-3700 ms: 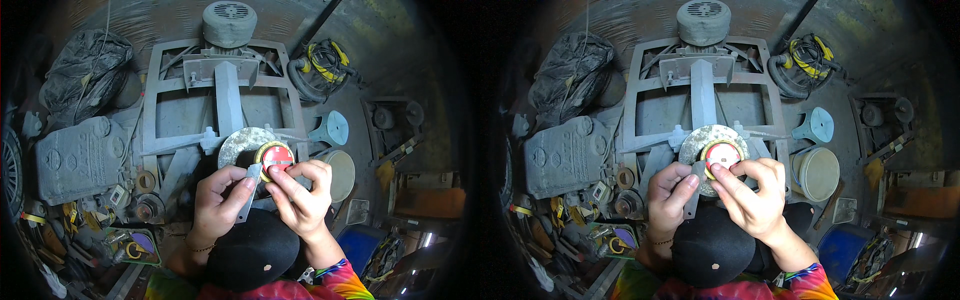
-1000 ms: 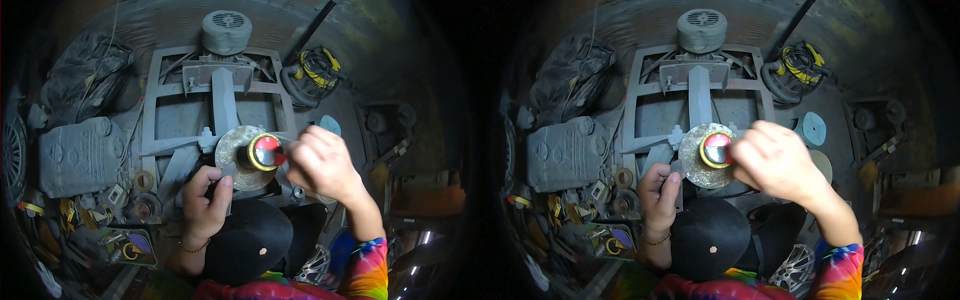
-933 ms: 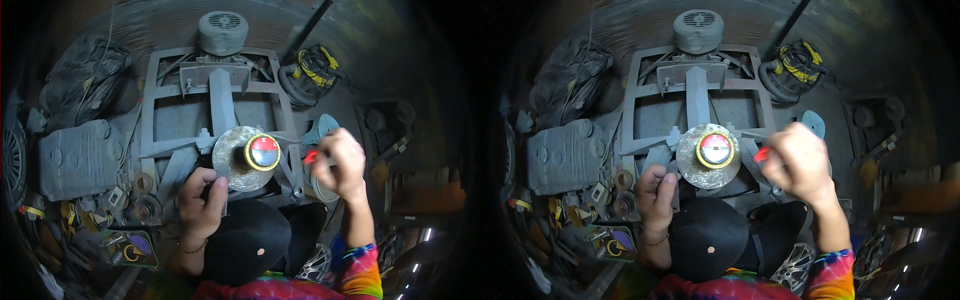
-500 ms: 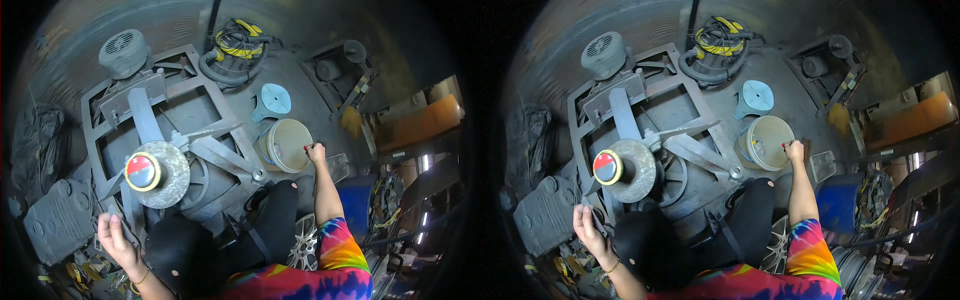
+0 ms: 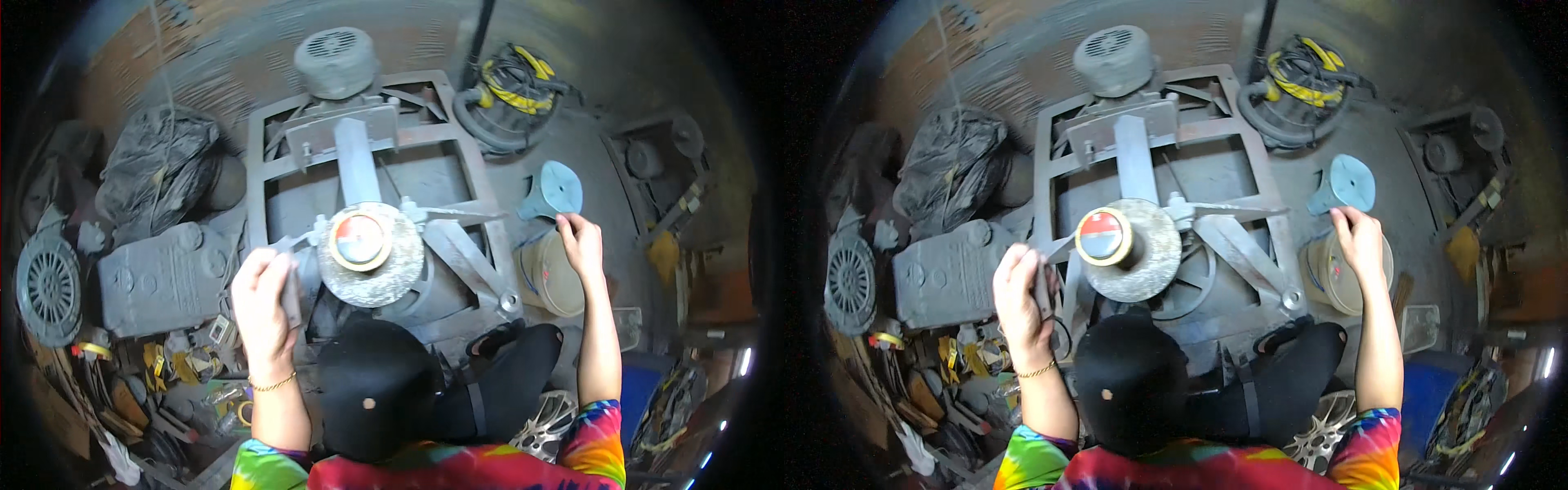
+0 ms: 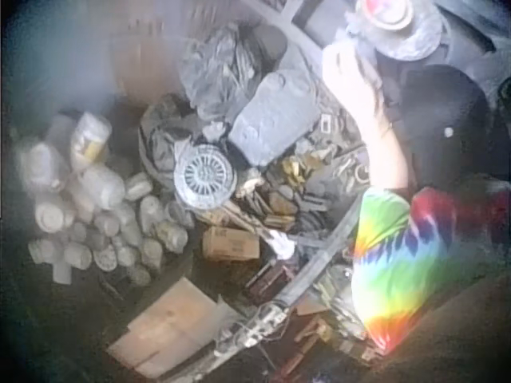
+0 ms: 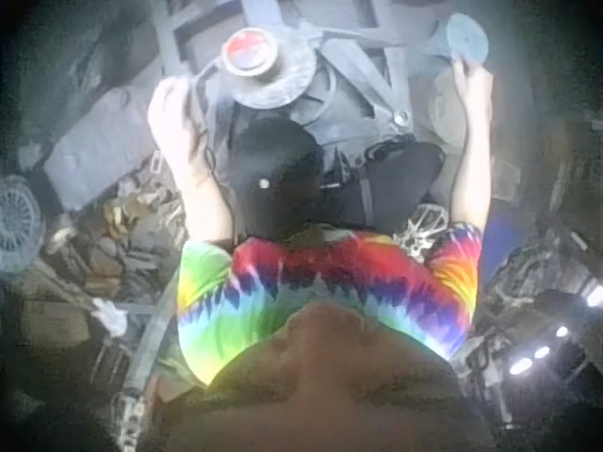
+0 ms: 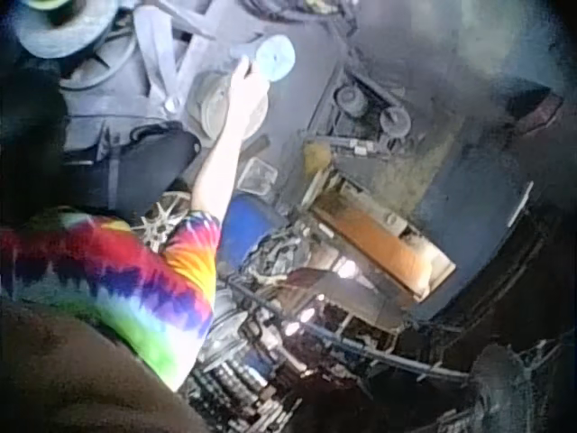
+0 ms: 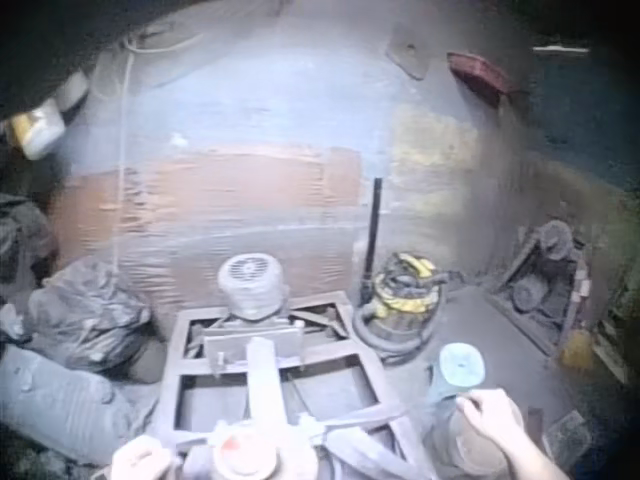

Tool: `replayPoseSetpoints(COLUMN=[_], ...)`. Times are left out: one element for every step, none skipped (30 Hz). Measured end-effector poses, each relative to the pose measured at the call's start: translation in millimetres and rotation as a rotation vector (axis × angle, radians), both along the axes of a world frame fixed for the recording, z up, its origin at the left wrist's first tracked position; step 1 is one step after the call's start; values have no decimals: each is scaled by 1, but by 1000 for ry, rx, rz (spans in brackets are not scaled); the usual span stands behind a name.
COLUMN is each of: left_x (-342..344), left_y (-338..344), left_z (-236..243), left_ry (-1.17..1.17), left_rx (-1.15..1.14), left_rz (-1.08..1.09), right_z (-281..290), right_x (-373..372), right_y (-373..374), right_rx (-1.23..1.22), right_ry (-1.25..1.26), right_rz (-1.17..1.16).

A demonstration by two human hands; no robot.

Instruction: The person applies red tape to a circular metal piece mounted on a machine, then uses a thin metal tool to scrape the interior surface of a separate circular metal part held by hand.

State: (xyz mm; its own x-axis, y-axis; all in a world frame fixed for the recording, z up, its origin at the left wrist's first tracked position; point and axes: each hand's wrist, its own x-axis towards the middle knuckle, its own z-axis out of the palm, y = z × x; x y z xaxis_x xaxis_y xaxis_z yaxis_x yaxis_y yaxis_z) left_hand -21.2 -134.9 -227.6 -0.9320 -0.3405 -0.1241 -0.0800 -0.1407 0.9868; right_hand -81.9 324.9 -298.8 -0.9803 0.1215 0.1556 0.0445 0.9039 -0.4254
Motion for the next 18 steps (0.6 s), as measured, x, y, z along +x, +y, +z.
replayPoseSetpoints(left_x=[-3,-5,-7,-7,-5,-6,-6,-6,-8,-9,-10,-10,-10,-10,-11,-11,-11,-11], left_y=[1,1,4,3,1,4,2,0,1,1,0,-3,-5,-2,-1,0,2,4], left_z=[6,5,4,1,-1,-1,-1,-3,-6,-9,-10,-11,-11,-1,-4,-9,-13,-10], left_ry=[-34,-19,-2,25,49,34,37,35,30,39,41,-7,-54,-91,-94,-81,-74,-78], left_rx=[23,33,51,73,91,129,132,152,174,178,186,225,265,192,199,234,271,253], left_rz=[-68,-99,-142,-177,-206,-200,-189,-226,-270,-301,-301,-375,-449,-464,-460,-458,-460,-448], right_z=[22,48,70,86,102,115,123,132,136,141,145,146,147,146,145,145,144,142], right_x=[-7,-11,-14,-18,-20,-21,-24,-25,-27,-29,-30,-32,-33,-33,-34,-36,-37,-37], right_y=[-35,-72,-101,-124,-152,-171,-190,-205,-217,-225,-232,-237,-239,-242,-245,-247,-247,-248], right_rx=[-68,-105,-171,-164,-180,-168,-149,-156,-172,-153,-135,-116,-109,-96,-83,-81,-67,-53], right_ry=[118,144,194,238,236,260,267,223,236,192,146,128,123,119,114,107,107,107], right_rz=[150,264,366,513,617,713,810,892,949,996,1042,1066,1067,1088,1108,1112,1126,1140])
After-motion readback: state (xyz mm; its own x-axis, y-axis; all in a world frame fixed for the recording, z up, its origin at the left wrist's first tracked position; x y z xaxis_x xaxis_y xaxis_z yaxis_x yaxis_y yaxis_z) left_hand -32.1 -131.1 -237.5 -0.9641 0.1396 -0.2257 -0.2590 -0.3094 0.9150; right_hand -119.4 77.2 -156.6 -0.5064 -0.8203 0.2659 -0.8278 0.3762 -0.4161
